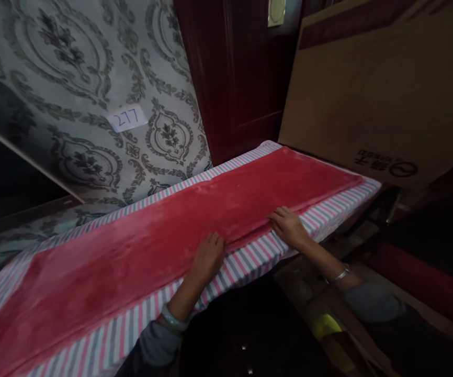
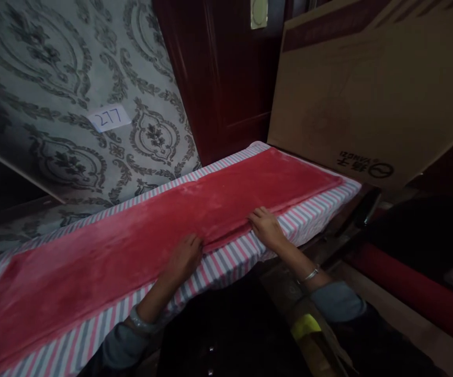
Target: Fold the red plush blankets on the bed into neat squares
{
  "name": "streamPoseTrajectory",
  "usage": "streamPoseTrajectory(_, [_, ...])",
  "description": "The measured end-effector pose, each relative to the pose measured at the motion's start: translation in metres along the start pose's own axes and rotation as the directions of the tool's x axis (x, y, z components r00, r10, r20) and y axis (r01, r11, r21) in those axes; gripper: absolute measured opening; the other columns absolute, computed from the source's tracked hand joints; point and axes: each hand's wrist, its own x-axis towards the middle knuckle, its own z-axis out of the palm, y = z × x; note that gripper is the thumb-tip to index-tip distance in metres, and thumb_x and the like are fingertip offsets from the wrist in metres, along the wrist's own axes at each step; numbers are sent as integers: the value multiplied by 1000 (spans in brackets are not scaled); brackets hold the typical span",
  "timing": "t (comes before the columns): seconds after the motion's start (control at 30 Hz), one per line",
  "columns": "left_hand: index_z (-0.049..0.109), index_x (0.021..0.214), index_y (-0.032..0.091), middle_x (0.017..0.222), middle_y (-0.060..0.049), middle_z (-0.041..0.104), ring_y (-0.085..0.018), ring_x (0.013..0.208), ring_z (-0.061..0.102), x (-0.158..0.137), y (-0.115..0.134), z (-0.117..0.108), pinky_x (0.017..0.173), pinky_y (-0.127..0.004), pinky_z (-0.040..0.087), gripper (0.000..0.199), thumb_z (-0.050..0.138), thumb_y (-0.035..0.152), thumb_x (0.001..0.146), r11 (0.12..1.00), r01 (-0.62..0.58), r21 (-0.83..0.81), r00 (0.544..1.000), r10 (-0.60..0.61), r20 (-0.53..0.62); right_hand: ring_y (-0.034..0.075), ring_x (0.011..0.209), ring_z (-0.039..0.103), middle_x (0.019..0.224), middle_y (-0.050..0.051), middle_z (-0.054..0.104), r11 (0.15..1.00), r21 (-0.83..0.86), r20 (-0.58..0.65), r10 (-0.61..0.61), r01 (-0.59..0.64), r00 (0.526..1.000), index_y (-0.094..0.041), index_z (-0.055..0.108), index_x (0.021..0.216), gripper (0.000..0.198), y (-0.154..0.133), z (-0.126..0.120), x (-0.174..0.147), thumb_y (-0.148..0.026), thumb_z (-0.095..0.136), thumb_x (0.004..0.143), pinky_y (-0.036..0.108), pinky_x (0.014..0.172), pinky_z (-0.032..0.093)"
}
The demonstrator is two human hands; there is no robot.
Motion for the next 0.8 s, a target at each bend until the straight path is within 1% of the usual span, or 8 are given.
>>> streamPoseTrajectory(0.13, [61,101,22,101,-10,64,-26,98,61,-8,-1,2,88,-42,50,22,42,13,94,1000,-28,8,1000,28,-11,25,85,54,90,11,62,999,47,-17,-24,24,1000,-18,68,98,25,-3,-7,-7,-14,43,98,36,75,46])
streamPoseTrajectory(0.2, [61,102,22,102,-11,63,-27,99,60,-11,-1,1,88,-42,50,16,48,20,93,998,-58,-40,998,57,-24,25,89,54,97,12,63,996,81,17,-26,25,1000,-17,68,104,24,1,-11,-11,-13,45,96,37,78,47])
streamPoseTrajectory(0.27, [60,104,23,103,-11,62,-28,99,60,-12,-2,-2,86,-43,50,15,55,26,90,993,-83,-84,996,80,-38,26,98,54,109,13,63,997,81,62,-22,17,998,-16,66,115,31,8,-14,-13,-9,49,90,39,85,48])
streamPoseTrajectory(0.37, [61,105,20,100,-10,62,-26,96,60,-6,-2,-5,86,-41,49,19,50,18,90,998,-53,-38,998,53,-23,28,108,52,121,15,60,999,2,129,32,-32,991,-15,63,124,44,22,-15,-11,-6,50,83,42,92,47])
streamPoseTrajectory(0.43, [62,101,19,96,-9,62,-25,93,60,1,-2,-6,85,-39,48,24,43,9,90,999,-24,32,1000,25,-7,27,104,53,113,14,62,994,-55,146,102,-94,984,-15,66,116,37,30,-15,-8,-5,48,86,41,90,47])
streamPoseTrajectory(0.53, [63,94,19,93,-8,62,-24,90,60,8,-5,-5,82,-37,47,26,43,5,87,995,7,103,998,-1,-63,26,94,53,99,12,62,984,-91,73,161,-154,984,-16,68,101,25,35,-13,-5,-6,48,90,38,85,46])
streamPoseTrajectory(0.6, [65,93,19,93,-8,63,-24,90,61,8,-8,-3,80,-36,48,26,44,6,86,992,18,121,992,-3,-125,25,93,53,98,11,62,985,-77,5,159,-158,987,-17,68,101,23,34,-11,-6,-7,49,91,37,83,46])
streamPoseTrajectory(0.8, [68,104,21,97,-8,69,-23,87,65,-4,-18,13,81,-36,52,28,43,15,93,993,-120,18,974,121,-192,23,95,58,100,9,65,982,165,-79,104,-90,991,-22,68,109,29,44,-13,-21,-10,50,91,37,82,50])
